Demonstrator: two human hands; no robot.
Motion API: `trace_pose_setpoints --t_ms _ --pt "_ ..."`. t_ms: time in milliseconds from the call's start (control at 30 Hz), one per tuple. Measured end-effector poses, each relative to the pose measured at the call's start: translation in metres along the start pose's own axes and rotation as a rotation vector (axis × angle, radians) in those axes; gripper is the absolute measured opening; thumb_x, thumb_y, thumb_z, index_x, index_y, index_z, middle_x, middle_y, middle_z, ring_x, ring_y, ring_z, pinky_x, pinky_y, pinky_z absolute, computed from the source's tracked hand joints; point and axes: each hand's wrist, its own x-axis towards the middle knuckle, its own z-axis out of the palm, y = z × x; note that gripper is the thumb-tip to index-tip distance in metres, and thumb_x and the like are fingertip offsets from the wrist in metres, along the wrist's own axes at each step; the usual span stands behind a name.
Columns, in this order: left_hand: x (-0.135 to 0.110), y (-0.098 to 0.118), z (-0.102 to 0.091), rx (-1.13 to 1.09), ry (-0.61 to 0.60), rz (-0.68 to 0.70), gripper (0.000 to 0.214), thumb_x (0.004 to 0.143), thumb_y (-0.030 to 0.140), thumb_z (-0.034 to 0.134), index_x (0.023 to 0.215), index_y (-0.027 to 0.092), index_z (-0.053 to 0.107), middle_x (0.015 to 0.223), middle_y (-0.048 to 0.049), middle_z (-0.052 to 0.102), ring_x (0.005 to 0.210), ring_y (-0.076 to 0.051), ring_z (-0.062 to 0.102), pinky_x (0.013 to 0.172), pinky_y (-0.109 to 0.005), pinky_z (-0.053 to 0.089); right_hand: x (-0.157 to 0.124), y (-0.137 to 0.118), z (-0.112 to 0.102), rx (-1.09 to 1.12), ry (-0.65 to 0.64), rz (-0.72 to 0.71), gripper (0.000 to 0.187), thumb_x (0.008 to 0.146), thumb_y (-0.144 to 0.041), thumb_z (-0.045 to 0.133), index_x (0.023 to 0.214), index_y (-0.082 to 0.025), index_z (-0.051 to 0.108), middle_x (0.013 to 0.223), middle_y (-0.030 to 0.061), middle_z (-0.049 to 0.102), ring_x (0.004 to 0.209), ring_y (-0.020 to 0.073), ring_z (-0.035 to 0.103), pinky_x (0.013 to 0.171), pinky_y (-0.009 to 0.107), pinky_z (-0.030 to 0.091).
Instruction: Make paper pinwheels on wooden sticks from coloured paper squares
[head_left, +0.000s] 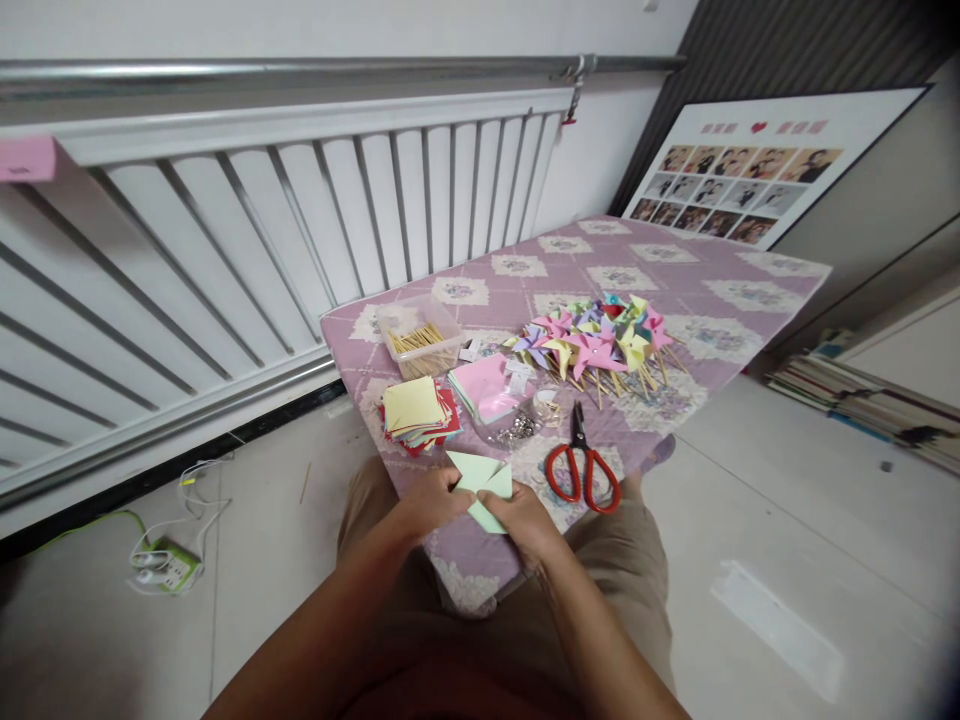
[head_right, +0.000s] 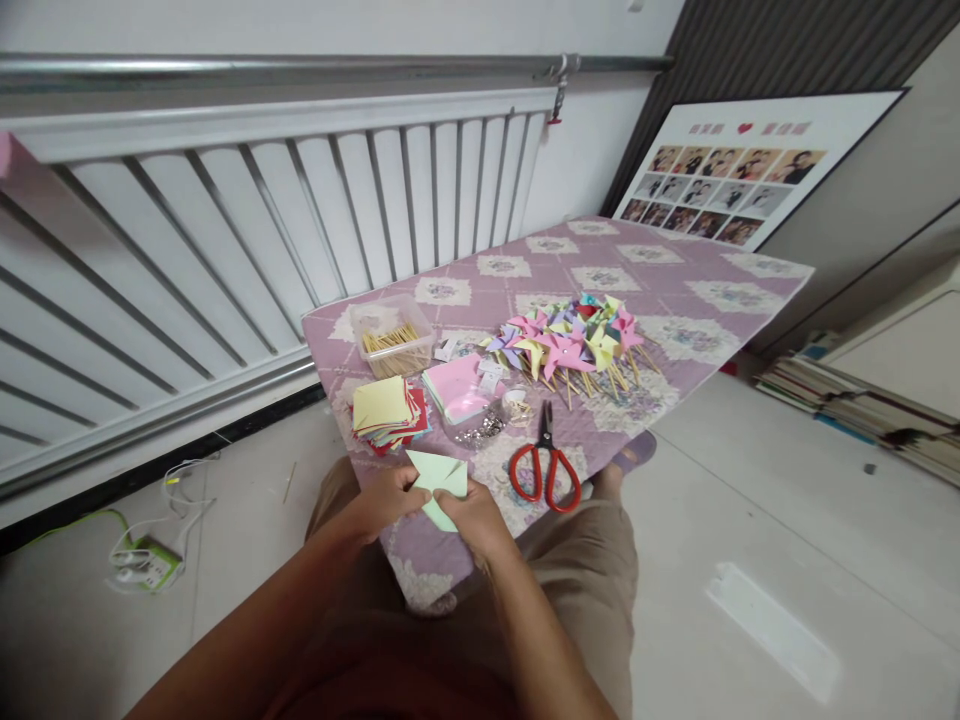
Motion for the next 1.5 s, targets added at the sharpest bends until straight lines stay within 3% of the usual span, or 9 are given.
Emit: trace_pose_setpoints --t_ms 267,467,667,800,967,1233,1367,1500 --pt "0.003 -0.005 0.007 -0.215 0.009 -0.056 0.018 0.07 0.025 0.054 0.081 0.014 0.063 0.06 0.0037 0.051 0.052 -0.009 0.042 0.052 -0.021 0.037 0.004 0.008 -0.002 0.011 0.011 -0.003 0.025 0.065 -0.03 0.072 0.083 -0.014 0.073 0.069 0.003 0.074 0.053 0.015 0.061 0.051 0.024 0.045" --pt "0.006 -0.007 0.004 -0.279 -0.001 -0.068 0.017 0.068 0.023 0.055 0.08 0.014 0.062 0.065 0.0013 0.056 0.054 -0.009 0.046 0.051 -0.021 0.037 0.003 0.006 -0.006 0.067 -0.082 -0.019 0.04 0.064 -0.042 0.075 0.091 -0.014 0.07 0.074 0.0042 0.073 0.057 0.0155 0.061 0.054 0.026 0.046" --pt "0.003 -0.001 -0.011 -0.441 -0.053 -0.103 0.022 0.068 0.023 0.056 0.086 0.014 0.062 0.079 -0.003 0.062 0.066 -0.012 0.054 0.056 -0.021 0.041 -0.005 0.001 -0.029 0.153 -0.091 -0.233 0.034 0.074 -0.042 0.072 0.098 -0.022 0.059 0.086 0.0007 0.066 0.074 0.0137 0.06 0.069 0.025 0.048" --pt "0.001 0.001 -0.02 -0.59 -0.139 -0.147 0.025 0.066 0.023 0.059 0.091 0.017 0.061 0.081 -0.0026 0.061 0.068 -0.012 0.055 0.058 -0.022 0.042 -0.02 -0.006 -0.038 0.0 -0.2 -0.333 0.035 0.079 -0.041 0.067 0.107 -0.026 0.055 0.094 0.0024 0.062 0.083 0.0146 0.058 0.078 0.028 0.049" --pt "-0.001 0.0 -0.019 -0.609 -0.203 -0.151 0.025 0.065 0.021 0.059 0.089 0.015 0.062 0.075 -0.0016 0.06 0.061 -0.011 0.053 0.055 -0.023 0.042 -0.031 -0.008 -0.033 -0.169 -0.335 -0.383 0.027 0.088 -0.034 0.056 0.113 -0.025 0.054 0.098 0.0036 0.061 0.089 0.0153 0.058 0.082 0.029 0.047" --pt "-0.004 -0.003 -0.019 -0.578 -0.201 -0.138 0.026 0.065 0.018 0.059 0.09 0.013 0.061 0.075 -0.0024 0.06 0.06 -0.011 0.053 0.052 -0.022 0.038 -0.039 -0.018 -0.031 -0.395 -0.303 -0.488 0.033 0.089 -0.025 0.05 0.122 -0.024 0.05 0.097 0.0028 0.061 0.089 0.0154 0.058 0.08 0.026 0.046" --pt "-0.005 -0.001 -0.021 -0.554 -0.194 -0.119 0.025 0.064 0.018 0.058 0.089 0.012 0.06 0.072 -0.001 0.058 0.056 -0.01 0.051 0.052 -0.022 0.039 -0.04 -0.023 -0.028 -0.523 -0.316 -0.569 0.022 0.087 -0.02 0.051 0.105 -0.024 0.062 0.089 0.002 0.061 0.081 0.0158 0.057 0.074 0.024 0.046" --pt "-0.006 -0.001 -0.019 -0.525 -0.205 -0.107 0.021 0.063 0.018 0.058 0.083 0.013 0.061 0.068 0.0 0.058 0.055 -0.01 0.051 0.052 -0.022 0.04 -0.037 -0.022 -0.026 -0.514 -0.314 -0.547 0.017 0.086 -0.021 0.052 0.098 -0.023 0.064 0.087 0.0017 0.063 0.08 0.016 0.058 0.073 0.024 0.045"
